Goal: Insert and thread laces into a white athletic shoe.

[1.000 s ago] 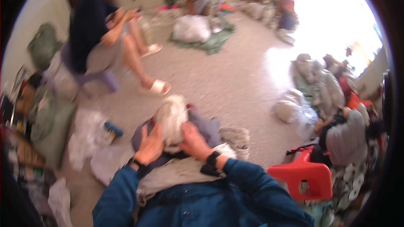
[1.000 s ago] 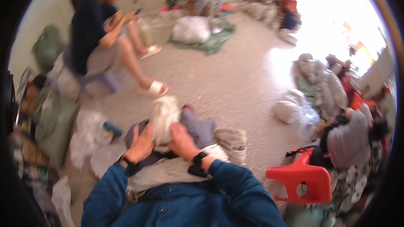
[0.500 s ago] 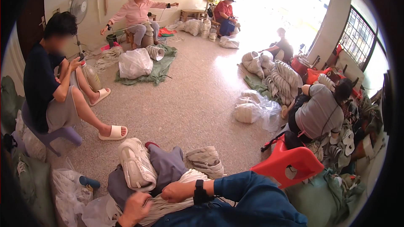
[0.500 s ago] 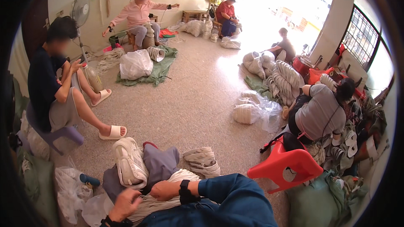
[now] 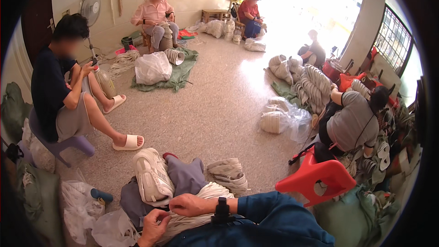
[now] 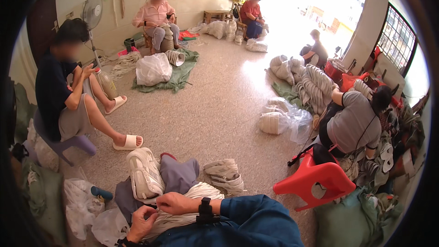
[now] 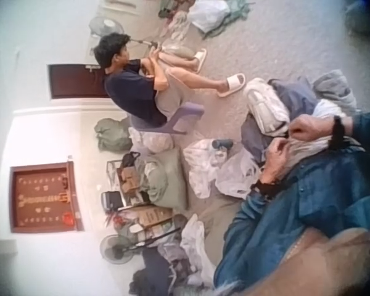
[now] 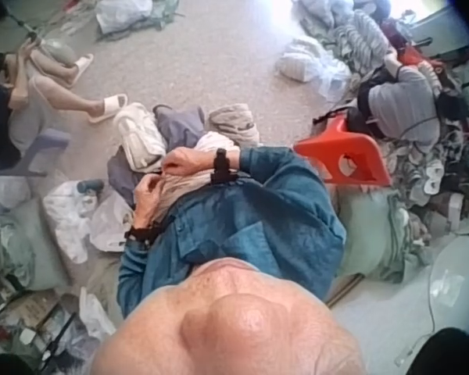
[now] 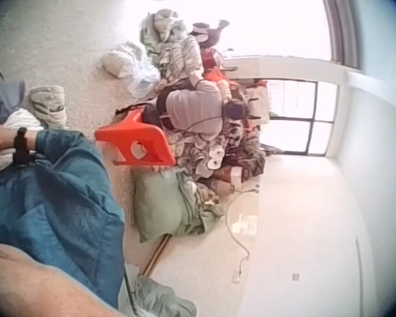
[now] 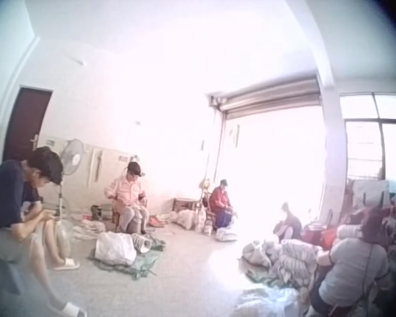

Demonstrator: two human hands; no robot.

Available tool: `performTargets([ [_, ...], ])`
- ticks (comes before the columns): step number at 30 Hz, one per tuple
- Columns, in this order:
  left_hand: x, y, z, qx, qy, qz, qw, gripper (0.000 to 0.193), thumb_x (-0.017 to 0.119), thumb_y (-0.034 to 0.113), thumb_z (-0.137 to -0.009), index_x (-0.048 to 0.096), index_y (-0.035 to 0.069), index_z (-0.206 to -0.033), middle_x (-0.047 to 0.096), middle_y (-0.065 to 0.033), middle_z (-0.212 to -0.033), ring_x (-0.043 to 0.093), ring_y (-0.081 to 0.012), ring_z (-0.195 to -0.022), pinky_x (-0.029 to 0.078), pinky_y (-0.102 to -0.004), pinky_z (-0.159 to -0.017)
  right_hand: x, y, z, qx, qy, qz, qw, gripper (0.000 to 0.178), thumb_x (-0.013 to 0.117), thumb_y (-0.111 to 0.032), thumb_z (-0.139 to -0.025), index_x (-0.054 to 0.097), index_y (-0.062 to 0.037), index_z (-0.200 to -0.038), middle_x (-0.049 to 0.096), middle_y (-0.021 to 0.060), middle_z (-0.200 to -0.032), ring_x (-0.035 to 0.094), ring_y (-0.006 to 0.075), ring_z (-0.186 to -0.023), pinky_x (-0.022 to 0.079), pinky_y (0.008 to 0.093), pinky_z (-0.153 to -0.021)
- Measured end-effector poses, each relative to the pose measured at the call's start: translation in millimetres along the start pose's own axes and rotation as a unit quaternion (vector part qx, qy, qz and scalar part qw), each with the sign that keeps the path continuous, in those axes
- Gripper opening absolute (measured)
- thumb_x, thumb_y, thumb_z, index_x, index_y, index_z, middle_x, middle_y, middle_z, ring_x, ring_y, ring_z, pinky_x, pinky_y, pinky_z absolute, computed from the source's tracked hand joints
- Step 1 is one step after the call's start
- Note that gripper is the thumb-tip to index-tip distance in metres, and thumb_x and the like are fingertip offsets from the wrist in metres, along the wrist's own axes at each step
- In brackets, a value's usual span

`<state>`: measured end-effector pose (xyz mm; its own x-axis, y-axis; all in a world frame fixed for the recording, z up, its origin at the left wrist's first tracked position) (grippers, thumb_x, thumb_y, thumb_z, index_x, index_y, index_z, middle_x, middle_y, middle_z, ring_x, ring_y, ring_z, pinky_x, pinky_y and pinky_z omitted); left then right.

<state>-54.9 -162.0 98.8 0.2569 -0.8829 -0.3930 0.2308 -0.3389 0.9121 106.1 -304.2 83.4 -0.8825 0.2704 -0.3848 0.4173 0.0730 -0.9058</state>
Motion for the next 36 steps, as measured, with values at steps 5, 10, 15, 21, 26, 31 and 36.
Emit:
performTargets([
  [5,-5.1,11.4,-3.2,0.001,0.000,-0.018,1.000,0.014,0.068,0.014,-0.091,0.068,0.001,-0.097,0.066,-0.0101,-0.079,0.064,-0.0140,-0.072,0.050,-0.0291,-0.067,-3.7,-6.3,0.2,0.058,-0.016,-0.065,0.996,0.014,0.062,-0.013,-0.090,0.064,-0.0004,-0.095,0.066,0.0194,-0.082,0.065,0.0343,-0.076,0.050,0.0406,-0.068],
  [10,-18.6,-8.4,-3.4,-0.023,-0.074,0.029,0.997,0.016,0.062,0.013,-0.095,0.067,-0.002,-0.096,0.068,-0.0046,-0.078,0.058,-0.0085,-0.071,0.048,-0.0279,-0.065,-29.2,2.9,19.4,0.053,-0.086,-0.037,0.994,0.018,0.061,-0.015,-0.093,0.068,0.0001,-0.099,0.067,0.0200,-0.086,0.066,0.0317,-0.078,0.052,0.0382,-0.072],
  [15,-84.8,-30.1,23.9,-0.105,0.059,-0.009,0.993,0.016,0.060,0.012,-0.096,0.067,-0.001,-0.092,0.060,0.0000,-0.071,0.052,-0.0067,-0.067,0.044,-0.0268,-0.060,-71.6,-8.6,31.8,0.236,-0.208,-0.083,0.946,0.022,0.059,-0.019,-0.097,0.068,0.0008,-0.095,0.068,0.0090,-0.084,0.064,0.0188,-0.078,0.050,0.0327,-0.073],
  [21,-117.2,-50.6,54.1,-0.114,0.144,-0.087,0.979,0.014,0.059,0.011,-0.094,0.066,-0.001,-0.091,0.059,-0.0068,-0.067,0.054,-0.0111,-0.063,0.043,-0.0293,-0.058,-96.7,-8.6,50.5,0.120,0.085,-0.545,0.826,0.034,0.048,-0.025,-0.102,0.057,-0.0062,-0.075,0.063,0.0194,-0.122,0.059,0.0342,-0.115,0.043,0.0477,-0.106],
  [26,-84.0,-53.9,65.4,-0.114,0.087,-0.143,0.979,0.018,0.059,0.016,-0.092,0.067,0.000,-0.094,0.061,-0.0156,-0.068,0.059,-0.0209,-0.060,0.045,-0.0335,-0.059,-113.4,7.6,61.2,-0.003,0.132,-0.653,0.745,0.033,0.047,-0.030,-0.103,0.061,-0.0096,-0.081,0.067,0.0116,-0.115,0.060,0.0333,-0.112,0.036,0.0523,-0.111],
  [31,-77.2,-48.1,71.8,-0.158,0.062,-0.147,0.975,0.018,0.059,0.015,-0.092,0.067,0.000,-0.095,0.064,-0.0164,-0.072,0.062,-0.0230,-0.064,0.047,-0.0341,-0.062,-145.0,23.9,76.1,-0.018,0.225,-0.695,0.683,0.027,0.050,-0.030,-0.103,0.063,-0.0076,-0.099,0.064,0.0053,-0.099,0.061,0.0209,-0.100,0.042,0.0453,-0.106],
  [36,-82.2,-56.4,75.3,-0.131,0.083,-0.119,0.981,0.019,0.059,0.016,-0.093,0.068,-0.001,-0.096,0.066,-0.0125,-0.073,0.063,-0.0199,-0.065,0.047,-0.0331,-0.062,-173.7,64.5,106.1,0.022,0.305,-0.672,0.674,0.018,0.051,-0.020,-0.103,0.059,-0.0053,-0.111,0.059,0.0023,-0.096,0.054,0.0119,-0.080,0.049,0.0310,-0.082],
])
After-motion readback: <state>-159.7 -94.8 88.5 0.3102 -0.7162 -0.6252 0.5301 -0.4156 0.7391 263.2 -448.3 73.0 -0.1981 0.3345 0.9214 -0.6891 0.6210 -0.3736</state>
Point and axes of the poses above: each hand's wrist, its own z-axis away from the middle knuckle, its own x-axis out of the palm, y = z × x, the point moved 1 cm from there along -z, towards the middle knuckle
